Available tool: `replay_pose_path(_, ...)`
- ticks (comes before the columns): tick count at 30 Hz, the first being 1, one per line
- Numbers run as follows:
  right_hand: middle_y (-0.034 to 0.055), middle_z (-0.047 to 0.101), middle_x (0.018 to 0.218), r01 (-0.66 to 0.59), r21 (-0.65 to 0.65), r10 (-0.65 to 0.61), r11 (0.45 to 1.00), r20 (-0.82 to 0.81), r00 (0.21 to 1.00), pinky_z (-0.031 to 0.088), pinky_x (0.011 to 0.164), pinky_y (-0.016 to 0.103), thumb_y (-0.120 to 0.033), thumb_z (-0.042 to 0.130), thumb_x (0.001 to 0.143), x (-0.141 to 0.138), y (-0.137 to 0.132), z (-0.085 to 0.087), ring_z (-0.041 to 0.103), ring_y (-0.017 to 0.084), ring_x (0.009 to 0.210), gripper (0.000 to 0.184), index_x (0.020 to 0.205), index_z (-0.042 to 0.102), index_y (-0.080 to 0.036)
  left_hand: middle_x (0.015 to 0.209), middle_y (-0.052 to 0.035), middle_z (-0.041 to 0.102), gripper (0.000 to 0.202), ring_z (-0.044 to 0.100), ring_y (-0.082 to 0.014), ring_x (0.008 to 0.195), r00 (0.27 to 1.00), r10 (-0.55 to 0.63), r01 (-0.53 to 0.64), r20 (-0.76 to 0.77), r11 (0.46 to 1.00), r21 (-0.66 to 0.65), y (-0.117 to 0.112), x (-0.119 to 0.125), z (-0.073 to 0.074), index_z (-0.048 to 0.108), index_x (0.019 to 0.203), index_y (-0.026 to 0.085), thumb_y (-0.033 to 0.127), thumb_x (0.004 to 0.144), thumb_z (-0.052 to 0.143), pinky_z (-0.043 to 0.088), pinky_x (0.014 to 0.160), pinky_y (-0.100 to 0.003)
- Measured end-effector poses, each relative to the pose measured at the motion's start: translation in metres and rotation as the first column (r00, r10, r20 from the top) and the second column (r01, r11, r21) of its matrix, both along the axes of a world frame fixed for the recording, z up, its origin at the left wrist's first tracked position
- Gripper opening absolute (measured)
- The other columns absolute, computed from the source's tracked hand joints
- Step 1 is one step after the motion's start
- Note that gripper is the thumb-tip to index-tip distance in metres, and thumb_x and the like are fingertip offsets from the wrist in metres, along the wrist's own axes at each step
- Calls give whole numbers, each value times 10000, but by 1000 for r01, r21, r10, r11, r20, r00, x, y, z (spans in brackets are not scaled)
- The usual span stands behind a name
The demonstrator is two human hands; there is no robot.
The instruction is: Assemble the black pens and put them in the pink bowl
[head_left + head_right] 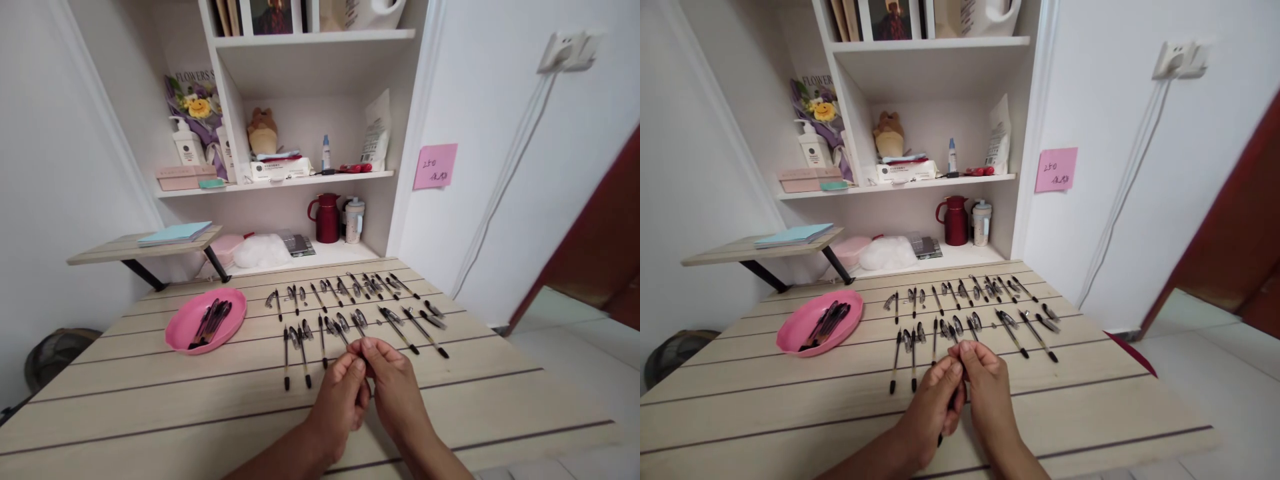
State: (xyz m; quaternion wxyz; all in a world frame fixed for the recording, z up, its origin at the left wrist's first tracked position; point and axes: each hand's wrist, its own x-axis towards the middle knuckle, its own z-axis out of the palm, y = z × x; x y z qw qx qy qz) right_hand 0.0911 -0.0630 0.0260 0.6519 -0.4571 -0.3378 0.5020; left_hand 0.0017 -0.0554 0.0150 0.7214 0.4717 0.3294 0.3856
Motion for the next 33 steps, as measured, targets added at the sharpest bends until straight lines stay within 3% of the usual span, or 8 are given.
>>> replay_pose_path(4,44,646,643,2,17,0,1000,-129,992,447,500,222,-460,656,680,6,-4,4,566,136,549,312,687,649,-148,464,92,372,355,203,-8,291,997,-48,52,57,996,-66,-2,4,-1,429,822,176,520,776,501,103,314,-154)
replay_pose_path(8,51,658,670,-154,94,173,984,-256,951,485,675,275,-436,657,693,14,-9,9,620,176,698,259,703,665,-177,463,96,356,333,161,-9,283,974,-172,191,146,973,-129,-1,2,-1,399,782,191,515,793,478,88,305,-164)
replay_pose_path(11,91,679,875,-270,145,302,952,-282,911,469,774,325,-469,620,719,20,-11,11,619,210,843,314,845,669,-186,475,96,365,319,163,-7,282,958,-215,242,190,961,-131,0,3,0,391,784,197,503,800,478,80,309,-164)
replay_pose_path(14,89,658,977,-253,147,287,956,-301,909,480,711,297,-521,580,731,21,-10,8,610,191,834,377,919,637,-199,476,96,373,313,171,-7,283,966,-187,209,179,971,-112,0,7,0,399,797,197,500,803,477,84,308,-161)
replay_pose_path(18,0,612,657,-111,79,126,991,-216,968,423,491,206,-408,681,683,21,-6,-2,497,91,502,233,688,615,-184,470,97,375,324,167,-5,278,980,-140,156,143,982,-108,2,10,-3,416,810,189,506,799,478,90,303,-158)
replay_pose_path(24,32,637,716,-96,71,110,993,-234,966,470,618,264,-454,660,683,22,-6,-3,528,124,585,302,800,660,-176,460,91,370,321,179,-13,277,974,-165,187,156,973,-136,3,9,-7,424,808,184,502,806,464,101,301,-160)
replay_pose_path(28,14,615,646,-111,37,116,993,-198,973,450,525,233,-452,662,681,21,-4,-6,532,119,542,277,736,646,-182,462,92,376,319,164,-12,278,978,-143,165,152,976,-142,3,9,-9,410,791,196,506,792,487,85,302,-158)
replay_pose_path(33,56,668,773,-129,72,142,989,-222,965,474,622,253,-419,671,684,24,-5,-3,569,130,598,241,704,662,-179,471,94,348,306,155,-10,288,938,-261,308,230,931,-198,2,5,-7,424,807,200,500,798,483,80,318,-152)
